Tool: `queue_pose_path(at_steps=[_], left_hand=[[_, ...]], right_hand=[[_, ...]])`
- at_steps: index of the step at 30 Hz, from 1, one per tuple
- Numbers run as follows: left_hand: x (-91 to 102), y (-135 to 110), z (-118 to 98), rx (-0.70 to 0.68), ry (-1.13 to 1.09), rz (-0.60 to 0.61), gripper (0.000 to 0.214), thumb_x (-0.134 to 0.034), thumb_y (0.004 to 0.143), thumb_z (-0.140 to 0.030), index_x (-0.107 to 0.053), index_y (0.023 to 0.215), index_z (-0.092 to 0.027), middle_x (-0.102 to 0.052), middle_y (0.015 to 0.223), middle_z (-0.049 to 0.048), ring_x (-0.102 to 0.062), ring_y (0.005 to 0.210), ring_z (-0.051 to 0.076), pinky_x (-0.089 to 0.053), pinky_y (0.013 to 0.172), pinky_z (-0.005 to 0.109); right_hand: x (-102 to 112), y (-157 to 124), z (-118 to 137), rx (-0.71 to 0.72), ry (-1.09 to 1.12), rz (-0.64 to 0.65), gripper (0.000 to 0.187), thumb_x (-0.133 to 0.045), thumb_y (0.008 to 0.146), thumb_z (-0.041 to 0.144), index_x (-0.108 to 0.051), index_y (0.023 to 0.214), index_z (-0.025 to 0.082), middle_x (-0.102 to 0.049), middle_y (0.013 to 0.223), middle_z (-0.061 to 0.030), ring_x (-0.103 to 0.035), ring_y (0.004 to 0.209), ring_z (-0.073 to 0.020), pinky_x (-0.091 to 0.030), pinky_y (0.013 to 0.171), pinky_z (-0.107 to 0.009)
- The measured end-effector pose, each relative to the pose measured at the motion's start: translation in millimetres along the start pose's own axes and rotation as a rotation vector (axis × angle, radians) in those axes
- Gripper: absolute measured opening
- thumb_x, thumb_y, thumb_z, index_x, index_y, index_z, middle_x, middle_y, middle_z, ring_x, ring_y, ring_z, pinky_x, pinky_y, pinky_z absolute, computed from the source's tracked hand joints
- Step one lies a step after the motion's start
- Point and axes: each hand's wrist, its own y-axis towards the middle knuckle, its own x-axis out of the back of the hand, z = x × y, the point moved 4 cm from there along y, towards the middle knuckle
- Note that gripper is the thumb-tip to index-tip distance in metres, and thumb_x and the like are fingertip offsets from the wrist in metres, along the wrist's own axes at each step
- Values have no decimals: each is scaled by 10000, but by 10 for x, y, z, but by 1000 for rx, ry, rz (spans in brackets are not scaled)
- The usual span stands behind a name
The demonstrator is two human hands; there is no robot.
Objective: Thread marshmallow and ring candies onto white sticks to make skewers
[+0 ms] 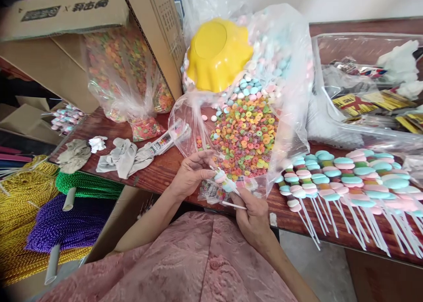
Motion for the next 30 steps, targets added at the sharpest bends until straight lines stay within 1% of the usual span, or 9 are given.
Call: queue_pose_path(at_steps=[3, 7, 10, 13, 17, 22, 25, 28, 30], left_hand=[[-18, 6, 70, 62, -24, 7, 487, -894, 558, -177, -744, 1020, -198, -693, 780, -5, -637, 703, 106, -531, 700, 237], [-4, 12, 94, 36, 9, -6, 460, -887, 571, -197, -749, 1010, -205, -679, 795, -8, -621, 716, 101, -517, 673, 217], [-12, 9, 58, 26, 12, -45, 452, -869, 608, -210, -735, 1040, -200, -682, 812, -5, -628, 754, 101, -510, 714, 214], [-93, -2, 64, 71, -61, -59, 494, -861, 632, -247, -696, 1096, -202, -696, 874, 2, -648, 795, 112, -509, 773, 242], [-214, -19, 173, 160, -122, -18, 412, -871, 631, -300, -690, 980, -177, -684, 809, -2, -646, 733, 111, -505, 760, 266], [-184, -37, 250, 180, -184, -48, 359, -876, 627, -276, -683, 907, -160, -671, 750, -4, -619, 640, 84, -491, 660, 225], [-189, -63, 243, 192, -189, -34, 343, -868, 641, -285, -672, 890, -154, -679, 750, 10, -653, 683, 117, -514, 681, 248], [-235, -88, 224, 184, -158, -11, 353, -860, 661, -339, -686, 895, -139, -685, 770, 31, -667, 721, 137, -517, 693, 256], [-270, -94, 220, 172, -168, -13, 379, -839, 689, -408, -697, 907, -131, -687, 784, 40, -659, 715, 131, -509, 685, 247]], right_hand=[[-79, 0, 19, -43, 84, 14, 205, -515, 940, 221, -599, 756, 191, -461, 560, 55, -416, 481, -86, -346, 481, -211], [-178, -9, -10, -98, 134, 64, 268, -498, 938, 247, -527, 676, 201, -447, 551, 50, -419, 493, -96, -339, 490, -226], [-144, 22, -75, -142, 81, 58, 222, -483, 930, 233, -559, 724, 200, -452, 566, 51, -427, 505, -100, -340, 504, -227], [-65, 83, -77, -97, -18, 16, 171, -490, 918, 206, -599, 787, 192, -451, 578, 53, -417, 501, -97, -325, 508, -230], [-56, 93, -53, -79, -7, 38, 190, -486, 927, 201, -569, 757, 196, -455, 576, 54, -406, 494, -95, -325, 511, -233], [-87, -34, -168, -147, 130, 117, 225, -472, 959, 240, -563, 756, 203, -532, 630, 37, -496, 563, -110, -386, 554, -227], [-91, -108, -268, -125, 138, 139, 192, -468, 951, 225, -625, 844, 199, -545, 613, 42, -496, 529, -110, -389, 523, -223], [-71, -153, -324, -96, 132, 84, 209, -478, 932, 206, -667, 1020, 193, -618, 664, 32, -545, 545, -120, -423, 524, -221], [-62, -168, -335, -104, 142, 53, 234, -483, 922, 204, -676, 1053, 194, -635, 676, 29, -558, 545, -125, -444, 529, -223]])
